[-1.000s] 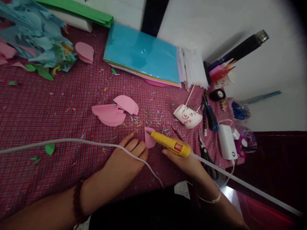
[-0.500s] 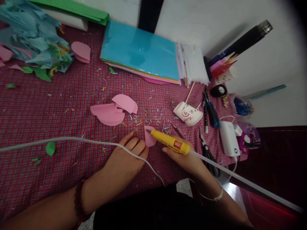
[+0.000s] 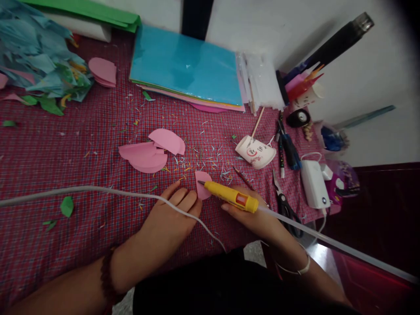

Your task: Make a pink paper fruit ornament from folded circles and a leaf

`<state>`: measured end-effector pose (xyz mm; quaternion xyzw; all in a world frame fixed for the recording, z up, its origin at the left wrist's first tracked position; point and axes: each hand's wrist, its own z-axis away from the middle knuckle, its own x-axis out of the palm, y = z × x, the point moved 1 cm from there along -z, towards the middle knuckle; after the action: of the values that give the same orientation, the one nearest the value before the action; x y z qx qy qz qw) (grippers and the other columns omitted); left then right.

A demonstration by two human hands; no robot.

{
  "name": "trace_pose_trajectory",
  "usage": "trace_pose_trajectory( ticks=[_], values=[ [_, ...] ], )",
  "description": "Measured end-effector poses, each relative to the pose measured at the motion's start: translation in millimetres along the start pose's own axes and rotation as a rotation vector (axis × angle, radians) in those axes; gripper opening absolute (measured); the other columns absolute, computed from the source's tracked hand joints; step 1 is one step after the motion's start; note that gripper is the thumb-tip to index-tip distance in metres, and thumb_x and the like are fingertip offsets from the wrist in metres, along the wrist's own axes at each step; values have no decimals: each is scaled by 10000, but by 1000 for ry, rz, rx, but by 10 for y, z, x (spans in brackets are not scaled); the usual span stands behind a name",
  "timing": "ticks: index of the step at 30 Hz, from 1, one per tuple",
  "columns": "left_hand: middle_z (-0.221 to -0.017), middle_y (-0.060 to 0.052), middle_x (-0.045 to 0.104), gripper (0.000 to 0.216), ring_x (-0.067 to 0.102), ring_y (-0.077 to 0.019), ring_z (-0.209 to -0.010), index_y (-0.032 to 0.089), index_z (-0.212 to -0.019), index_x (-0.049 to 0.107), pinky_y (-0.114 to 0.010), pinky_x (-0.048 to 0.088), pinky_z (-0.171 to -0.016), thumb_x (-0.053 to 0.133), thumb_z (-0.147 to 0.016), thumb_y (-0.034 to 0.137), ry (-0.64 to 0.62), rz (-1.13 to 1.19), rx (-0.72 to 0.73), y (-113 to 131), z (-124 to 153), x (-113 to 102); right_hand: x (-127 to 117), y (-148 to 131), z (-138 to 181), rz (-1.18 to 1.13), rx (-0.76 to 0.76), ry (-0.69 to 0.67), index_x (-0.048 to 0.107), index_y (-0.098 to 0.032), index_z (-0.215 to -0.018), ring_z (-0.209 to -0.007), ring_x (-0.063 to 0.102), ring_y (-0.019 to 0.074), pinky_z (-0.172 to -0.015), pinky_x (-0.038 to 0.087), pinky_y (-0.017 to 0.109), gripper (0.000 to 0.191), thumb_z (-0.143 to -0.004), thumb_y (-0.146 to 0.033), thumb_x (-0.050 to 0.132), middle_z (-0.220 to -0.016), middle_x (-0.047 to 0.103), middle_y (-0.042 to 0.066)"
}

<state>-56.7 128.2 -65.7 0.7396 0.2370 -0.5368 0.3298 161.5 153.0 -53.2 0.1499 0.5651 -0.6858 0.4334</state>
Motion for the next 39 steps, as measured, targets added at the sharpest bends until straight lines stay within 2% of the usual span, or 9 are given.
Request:
trace_pose_trajectory(
  ticks=[7, 16, 23, 31, 39],
  values=[
    [-941, -68, 652, 235, 583, -233, -908, 134, -1036, 651, -451, 458, -941, 514, -846, 113, -17, 5, -1, 6, -3, -12, -41, -3, 77, -56, 21, -97, 560, -203, -742, -630, 562, 155, -593, 438, 302, 184, -771, -371, 630, -707, 612, 10],
    [-930, -70, 642, 242, 577, -237, -907, 126, -1053, 645, -461, 449, -956, 542, -833, 115, -40, 6, -2, 2, 11, 14, 25, 15, 15, -113, 17, 11, 552, -214, -779, -639, 553, 151, -599, 439, 307, 155, -786, -351, 624, -725, 609, 7],
    [-919, -63, 649, 224, 585, -233, -894, 129, -1022, 650, -451, 463, -938, 539, -828, 108, -14, -10, 9, 4, 1, 3, 62, 42, 4, -97, 33, 126, 550, -211, -730, -602, 534, 160, -582, 446, 328, 220, -736, -416, 630, -668, 593, 13],
    [-907, -56, 649, 230, 588, -219, -889, 137, -1027, 644, -453, 450, -955, 510, -842, 104, -16, -28, 17, 8, 3, -7, 20, 50, 44, -169, -11, 63, 569, -214, -800, -692, 580, 165, -650, 476, 334, 158, -778, -360, 623, -764, 621, 17],
    [-902, -62, 638, 204, 575, -223, -898, 140, -1003, 646, -444, 445, -947, 519, -844, 118, 8, -2, -8, 15, 10, 32, 28, 117, 80, -92, 6, 116, 580, -213, -752, -666, 586, 167, -633, 485, 332, 130, -767, -333, 628, -709, 620, 15]
  ],
)
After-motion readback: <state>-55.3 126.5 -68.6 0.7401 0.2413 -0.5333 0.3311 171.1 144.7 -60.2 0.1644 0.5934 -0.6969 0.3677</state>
